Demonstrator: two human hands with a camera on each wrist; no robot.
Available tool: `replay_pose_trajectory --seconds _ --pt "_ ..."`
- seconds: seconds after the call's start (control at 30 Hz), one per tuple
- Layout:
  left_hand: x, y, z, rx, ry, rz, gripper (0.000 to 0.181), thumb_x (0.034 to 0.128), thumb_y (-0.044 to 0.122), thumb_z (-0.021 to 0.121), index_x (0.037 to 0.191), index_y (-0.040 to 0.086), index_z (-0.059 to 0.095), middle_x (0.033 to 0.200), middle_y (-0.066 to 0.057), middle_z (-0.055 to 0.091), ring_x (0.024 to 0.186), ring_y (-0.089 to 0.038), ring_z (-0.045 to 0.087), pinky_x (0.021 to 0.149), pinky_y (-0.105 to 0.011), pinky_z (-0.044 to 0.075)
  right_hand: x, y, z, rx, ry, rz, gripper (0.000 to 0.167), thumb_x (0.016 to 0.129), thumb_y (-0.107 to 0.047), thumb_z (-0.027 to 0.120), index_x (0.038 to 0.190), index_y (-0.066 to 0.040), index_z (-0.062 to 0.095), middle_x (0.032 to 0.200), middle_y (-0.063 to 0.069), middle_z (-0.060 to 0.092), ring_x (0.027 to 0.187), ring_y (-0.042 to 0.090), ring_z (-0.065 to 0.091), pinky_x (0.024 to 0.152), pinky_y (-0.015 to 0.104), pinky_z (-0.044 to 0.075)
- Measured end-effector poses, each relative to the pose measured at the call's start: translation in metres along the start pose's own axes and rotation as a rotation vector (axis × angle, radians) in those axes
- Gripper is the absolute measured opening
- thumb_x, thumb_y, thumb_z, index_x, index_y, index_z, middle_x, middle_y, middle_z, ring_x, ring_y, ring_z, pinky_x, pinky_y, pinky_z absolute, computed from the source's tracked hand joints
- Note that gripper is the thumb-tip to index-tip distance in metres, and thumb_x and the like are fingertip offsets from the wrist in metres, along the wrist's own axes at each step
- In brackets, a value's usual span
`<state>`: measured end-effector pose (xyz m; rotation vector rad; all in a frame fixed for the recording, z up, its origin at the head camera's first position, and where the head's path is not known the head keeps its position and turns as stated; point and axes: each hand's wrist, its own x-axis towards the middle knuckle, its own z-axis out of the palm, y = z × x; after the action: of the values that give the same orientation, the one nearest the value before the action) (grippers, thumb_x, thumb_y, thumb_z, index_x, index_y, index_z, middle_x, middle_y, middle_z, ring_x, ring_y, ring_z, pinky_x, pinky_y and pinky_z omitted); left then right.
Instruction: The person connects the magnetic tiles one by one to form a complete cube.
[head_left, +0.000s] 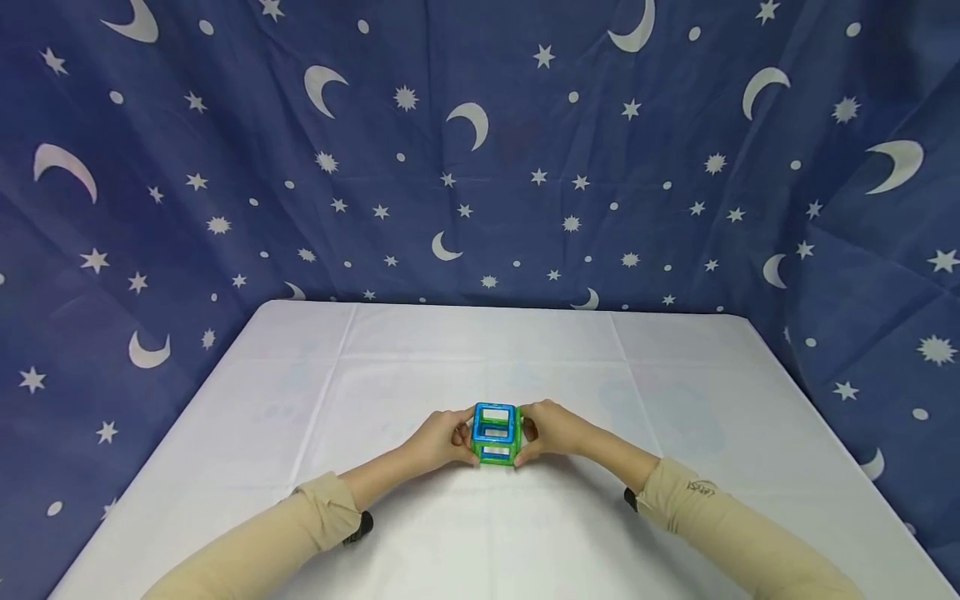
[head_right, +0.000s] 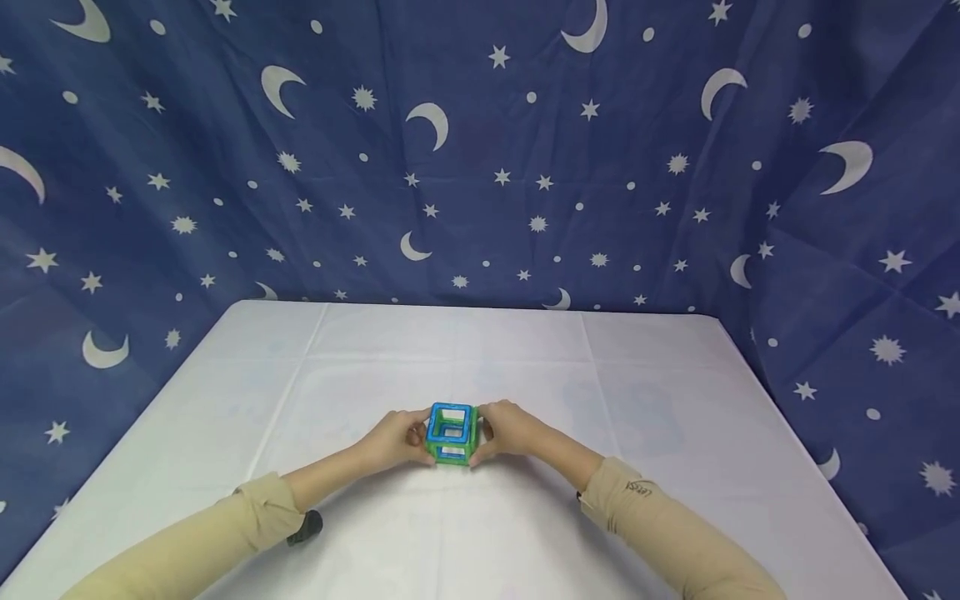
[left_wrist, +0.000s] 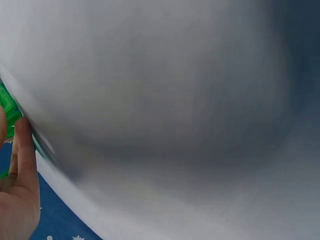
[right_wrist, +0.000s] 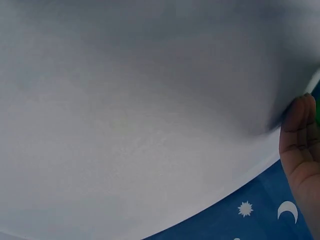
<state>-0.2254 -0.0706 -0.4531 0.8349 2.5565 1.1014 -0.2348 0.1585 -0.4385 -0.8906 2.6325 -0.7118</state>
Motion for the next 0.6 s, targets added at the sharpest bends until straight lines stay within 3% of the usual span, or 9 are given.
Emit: replay_pose_trajectory --seconds 0.2,0.33,0.6 --pt "0.005 0.007 -0.002 0.055 -0.027 0.019 0.076 0.0693 0.005 0.081 0.132 -0.015 0.043 0.066 -0.001 0.062 0.057 -0.005 0.052 0.054 -0.017 0.045 0.001 -0.002 -0.003 0.089 -0.004 0.026 0.037 0.067 -0.017 0.085 0.090 -0.001 0.062 0.071 0.001 0.058 0.061 0.004 0.046 0.054 0.015 0.043" --pt "0.005 0.011 -0.003 0.086 -0.038 0.001 0.081 0.0686 0.005 0.082 0.133 -0.017 0.039 0.062 0.000 0.061 0.054 -0.004 0.051 0.052 -0.016 0.044 -0.001 -0.005 0.000 0.160 -0.005 0.029 0.038 0.068 -0.011 0.084 0.096 0.001 0.061 0.074 0.003 0.061 0.064 0.004 0.049 0.057 0.015 0.046" --pt "0.005 0.010 -0.002 0.095 -0.041 -0.010 0.085 0.0690 0.005 0.082 0.136 -0.016 0.034 0.064 0.001 0.062 0.055 -0.005 0.051 0.052 -0.016 0.045 -0.002 -0.005 0.001 0.162 0.001 0.013 0.037 0.068 -0.012 0.084 0.092 0.000 0.059 0.073 0.005 0.060 0.063 0.004 0.048 0.056 0.015 0.045"
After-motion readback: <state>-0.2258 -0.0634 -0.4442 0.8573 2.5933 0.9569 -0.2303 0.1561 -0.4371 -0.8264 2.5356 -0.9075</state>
